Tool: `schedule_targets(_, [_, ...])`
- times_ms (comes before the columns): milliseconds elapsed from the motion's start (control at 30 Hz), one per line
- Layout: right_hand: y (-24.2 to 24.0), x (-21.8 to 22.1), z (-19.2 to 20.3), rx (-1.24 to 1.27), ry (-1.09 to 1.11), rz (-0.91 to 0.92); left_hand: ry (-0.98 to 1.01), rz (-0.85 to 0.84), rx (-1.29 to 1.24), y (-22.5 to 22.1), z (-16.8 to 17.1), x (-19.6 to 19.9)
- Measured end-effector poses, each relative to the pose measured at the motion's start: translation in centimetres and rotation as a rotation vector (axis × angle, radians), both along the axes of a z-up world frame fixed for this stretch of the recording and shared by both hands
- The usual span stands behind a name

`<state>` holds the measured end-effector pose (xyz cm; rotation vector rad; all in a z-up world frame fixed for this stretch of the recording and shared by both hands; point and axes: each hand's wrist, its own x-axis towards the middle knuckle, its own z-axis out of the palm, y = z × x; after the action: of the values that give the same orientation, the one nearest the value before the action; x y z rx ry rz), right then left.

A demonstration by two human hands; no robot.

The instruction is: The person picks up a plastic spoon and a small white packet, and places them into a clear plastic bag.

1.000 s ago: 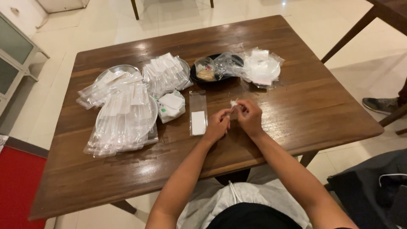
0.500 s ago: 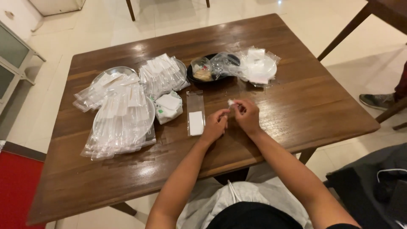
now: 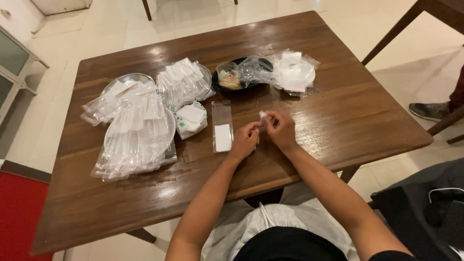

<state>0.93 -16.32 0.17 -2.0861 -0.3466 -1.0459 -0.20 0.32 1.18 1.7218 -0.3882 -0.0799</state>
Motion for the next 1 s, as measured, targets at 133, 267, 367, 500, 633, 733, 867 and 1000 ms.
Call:
schedule_targets(133, [0.6,-0.4,0.3,-0.015,0.003,0.03,0.024,-0.006,0.019,0.1,1.3,-0.5])
schedule_targets(267, [0.0,-0.4,-1.1,-0.051,0.047,-0.02,0.033,-0.003,0.023,0.1,0.3,-0.9])
schedule_targets(367, [0.6,-0.5,-0.1,-0.023,0.052,0.0,0.016,-0.004,0.039,0.1,1.0,-0.2])
schedule_targets(500, [0.0,-0.4,0.4,-0.068,0.018,0.015,0.028,0.004,0.036,0.2,1.1,-0.2])
schedule_targets(633, [0.1,-0.5,0.4,-0.026,0.035,-0.018,0.045,-0.007,0.058,0.1,0.8,-0.3])
schedule_targets(733, [0.4,-1.1,-0.4,-0.125,0.043,0.121,0.076,0.034,0.022,0.2,0.8,-0.7])
schedule_targets(867, [-0.4,0.3,0.2,0.004,0.084,0.007,0.023,0.009,0.005,0.2,1.3,-0.2])
schedule_targets(1000, [0.8,-1.2,-0.5,-0.138,0.043,0.051,0.029,0.028,0.001,0.1,0.0,0.0])
